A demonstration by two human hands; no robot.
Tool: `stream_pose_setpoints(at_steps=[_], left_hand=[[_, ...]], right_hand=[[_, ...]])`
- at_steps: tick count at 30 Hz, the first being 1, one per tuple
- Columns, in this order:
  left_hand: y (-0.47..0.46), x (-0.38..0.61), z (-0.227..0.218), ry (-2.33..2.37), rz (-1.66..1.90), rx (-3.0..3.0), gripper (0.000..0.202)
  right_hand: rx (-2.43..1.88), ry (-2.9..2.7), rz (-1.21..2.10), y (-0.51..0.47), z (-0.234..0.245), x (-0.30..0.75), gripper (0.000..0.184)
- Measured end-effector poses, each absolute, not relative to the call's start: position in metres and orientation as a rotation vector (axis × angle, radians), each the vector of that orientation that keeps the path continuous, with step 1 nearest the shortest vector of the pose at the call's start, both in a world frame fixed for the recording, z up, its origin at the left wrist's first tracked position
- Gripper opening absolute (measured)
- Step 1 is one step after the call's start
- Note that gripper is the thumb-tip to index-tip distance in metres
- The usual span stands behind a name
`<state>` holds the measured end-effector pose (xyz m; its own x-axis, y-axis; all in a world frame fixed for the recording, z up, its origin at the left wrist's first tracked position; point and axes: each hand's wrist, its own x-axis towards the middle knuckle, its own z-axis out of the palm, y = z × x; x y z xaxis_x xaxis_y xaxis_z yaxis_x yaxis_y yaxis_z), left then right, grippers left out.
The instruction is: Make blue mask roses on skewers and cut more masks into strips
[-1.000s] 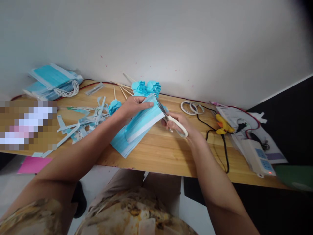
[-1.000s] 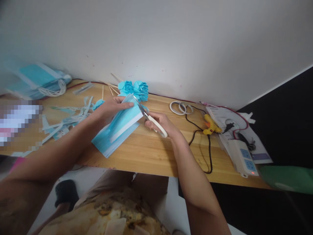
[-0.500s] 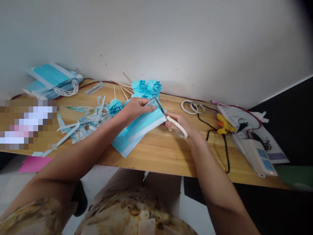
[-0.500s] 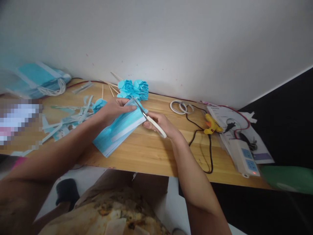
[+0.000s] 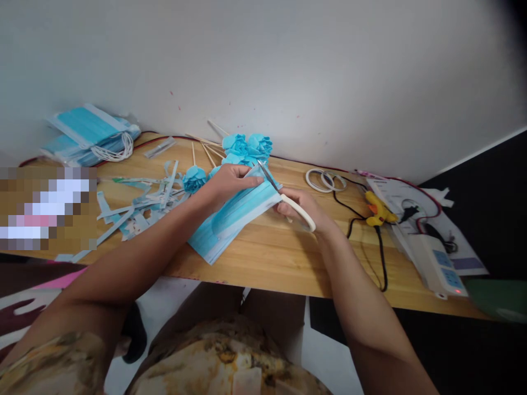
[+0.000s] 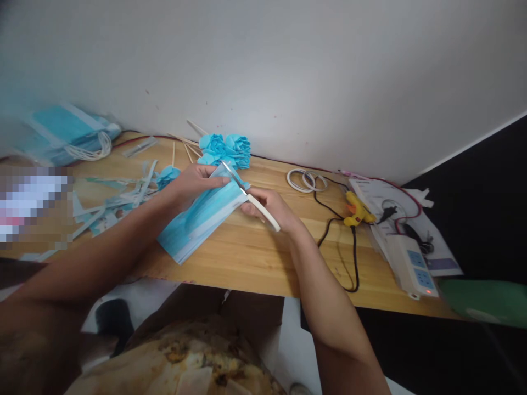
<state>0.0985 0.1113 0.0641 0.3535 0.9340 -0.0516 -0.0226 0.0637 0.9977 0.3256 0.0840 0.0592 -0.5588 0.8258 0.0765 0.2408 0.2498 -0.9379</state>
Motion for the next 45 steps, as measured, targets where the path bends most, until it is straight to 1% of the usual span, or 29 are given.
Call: stream_pose_setpoints(at_steps=[5, 14, 19, 22, 27, 36, 45], left_hand=[[0.1113, 0.0974, 0.0632, 0.929, 0.909, 1.273, 0.034], [0.1114, 0.0972, 0.0638, 0.899, 0.901, 1.249, 0.041], [0.1101, 0.0966, 0.0684, 0.947, 0.975, 1.308, 0.037], [0.11, 0.0959, 0.0709, 0.974, 1.071, 1.335, 0.037], [0.1093, 0.0962, 0.072, 0.994, 1.062, 1.391, 0.037], [0.1089, 0.0984, 0.0699, 0.985, 1.051, 1.545, 0.041], [0.1082, 0.1008, 0.0719, 1.016, 1.056, 1.526, 0.033]], right_hand=[[-0.976, -1.923, 1.33, 0.0829, 0.0621, 0.3239, 0.057], [-1.01, -1.865, 1.364, 0.0853, 0.0567, 0.3259, 0.052], [-1.017, -1.845, 1.37, 0.0865, 0.0546, 0.3277, 0.05], [-1.014, -1.861, 1.375, 0.0866, 0.0547, 0.3286, 0.053], [-0.99, -1.927, 1.347, 0.0857, 0.056, 0.3299, 0.061], [-0.912, -2.026, 1.26, 0.0861, 0.059, 0.3295, 0.056], [-1.004, -1.972, 1.218, 0.0847, 0.0601, 0.3252, 0.06]])
